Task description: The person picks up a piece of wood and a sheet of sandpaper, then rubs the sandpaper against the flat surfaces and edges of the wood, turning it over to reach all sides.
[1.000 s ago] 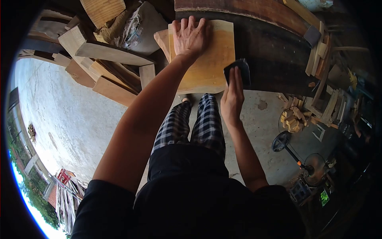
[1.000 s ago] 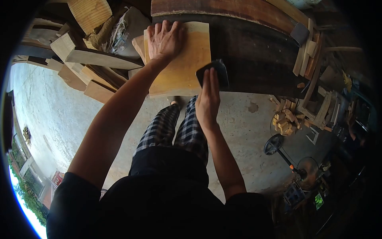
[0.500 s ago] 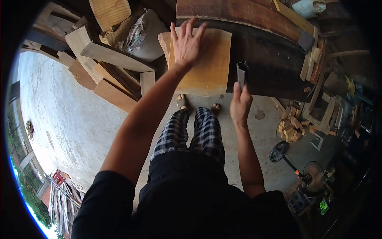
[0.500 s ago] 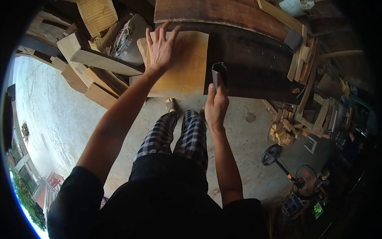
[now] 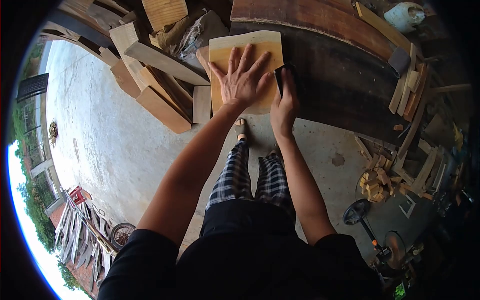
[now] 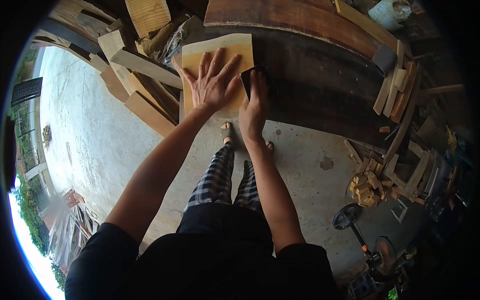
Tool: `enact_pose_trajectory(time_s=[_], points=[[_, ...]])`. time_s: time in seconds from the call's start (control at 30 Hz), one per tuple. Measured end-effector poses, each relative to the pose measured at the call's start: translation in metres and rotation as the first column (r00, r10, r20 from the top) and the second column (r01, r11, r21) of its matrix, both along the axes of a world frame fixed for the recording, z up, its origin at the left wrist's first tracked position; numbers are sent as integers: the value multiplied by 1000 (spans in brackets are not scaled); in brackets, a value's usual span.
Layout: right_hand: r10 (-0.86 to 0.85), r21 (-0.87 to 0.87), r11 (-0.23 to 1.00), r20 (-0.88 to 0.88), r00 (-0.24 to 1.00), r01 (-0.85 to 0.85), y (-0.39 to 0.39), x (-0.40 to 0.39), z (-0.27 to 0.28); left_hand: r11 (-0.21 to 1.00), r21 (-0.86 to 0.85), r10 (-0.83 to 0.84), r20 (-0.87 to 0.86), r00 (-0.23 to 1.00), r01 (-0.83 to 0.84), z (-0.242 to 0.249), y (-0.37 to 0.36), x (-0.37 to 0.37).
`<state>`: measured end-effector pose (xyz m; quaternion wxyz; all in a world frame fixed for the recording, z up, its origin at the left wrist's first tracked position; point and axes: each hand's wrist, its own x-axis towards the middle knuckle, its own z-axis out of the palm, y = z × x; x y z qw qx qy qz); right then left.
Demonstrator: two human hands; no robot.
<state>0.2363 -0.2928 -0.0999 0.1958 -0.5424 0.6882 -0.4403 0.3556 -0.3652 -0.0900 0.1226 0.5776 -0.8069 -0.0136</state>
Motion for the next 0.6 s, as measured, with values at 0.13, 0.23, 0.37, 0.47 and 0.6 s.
enact_pose_trajectory(time_s=[0.13,0.23,0.37,0.47,0.6], points=[[83,18,996,-17,996,-82,51,-9,8,1000,16,2,-47,999,-1,1,-2,-2],[168,36,986,-82,982,-165,27,-20,9,1000,15,10,-33,999,-10,2,-2,-3],[179,0,984,-116,977,-181,-10,-25,-2,999,15,30,27,999,-30,2,-1,-5],[270,39,963,-181,946,-267,-13,-36,6,998,33,44,42,998,-45,0,4,-2],[313,20,949,-157,937,-314,-24,-72,87,1000,-22,15,-193,981,-20,-3,-4,5]])
